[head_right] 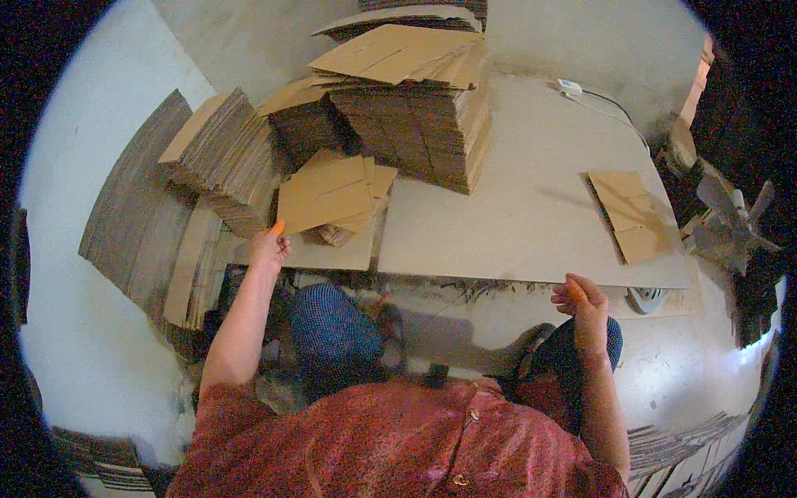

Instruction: The person cuts flat cardboard pieces into smaller sections using an orange utility knife. They repeatedly pick up cardboard sheets, score and slice along pre-marked lines, and stack the cut pieces on the table.

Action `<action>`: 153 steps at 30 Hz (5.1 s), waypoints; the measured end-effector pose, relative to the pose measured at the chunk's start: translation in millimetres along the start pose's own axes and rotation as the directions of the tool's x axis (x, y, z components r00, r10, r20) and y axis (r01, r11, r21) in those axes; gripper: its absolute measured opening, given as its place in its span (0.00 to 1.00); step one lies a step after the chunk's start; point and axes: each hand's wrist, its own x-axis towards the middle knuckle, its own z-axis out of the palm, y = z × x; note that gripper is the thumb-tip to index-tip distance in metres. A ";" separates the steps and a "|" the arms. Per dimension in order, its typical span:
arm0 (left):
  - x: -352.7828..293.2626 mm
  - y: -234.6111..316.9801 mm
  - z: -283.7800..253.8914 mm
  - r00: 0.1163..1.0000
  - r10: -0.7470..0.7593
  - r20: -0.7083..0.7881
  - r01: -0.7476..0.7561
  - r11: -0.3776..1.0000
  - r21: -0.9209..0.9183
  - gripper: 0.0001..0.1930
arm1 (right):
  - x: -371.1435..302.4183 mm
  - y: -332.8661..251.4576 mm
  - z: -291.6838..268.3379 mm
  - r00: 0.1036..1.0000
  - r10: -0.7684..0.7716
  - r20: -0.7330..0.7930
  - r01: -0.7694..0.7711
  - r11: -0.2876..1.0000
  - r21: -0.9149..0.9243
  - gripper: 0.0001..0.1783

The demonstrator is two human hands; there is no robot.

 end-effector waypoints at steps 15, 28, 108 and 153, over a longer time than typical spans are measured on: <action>-20.3 1.3 25.0 0.590 0.794 0.146 -0.541 0.255 0.801 0.29 | -24.2 17.5 94.0 0.884 -0.178 0.433 0.308 0.918 -0.251 0.11; -103.8 152.1 193.1 -0.077 0.759 0.646 -0.835 -0.403 0.374 0.32 | -19.6 43.4 74.3 0.822 -0.241 0.515 0.533 0.644 -0.549 0.12; -35.5 5.7 29.7 0.989 0.145 0.012 -0.145 0.986 0.085 0.29 | -26.7 -7.9 56.8 0.896 -0.441 -0.053 0.436 0.896 -0.083 0.12; -224.7 -39.3 157.3 0.623 -0.011 0.782 0.185 0.974 -0.134 0.22 | -48.0 -12.0 72.1 0.497 -0.694 0.521 0.816 0.169 -0.553 0.27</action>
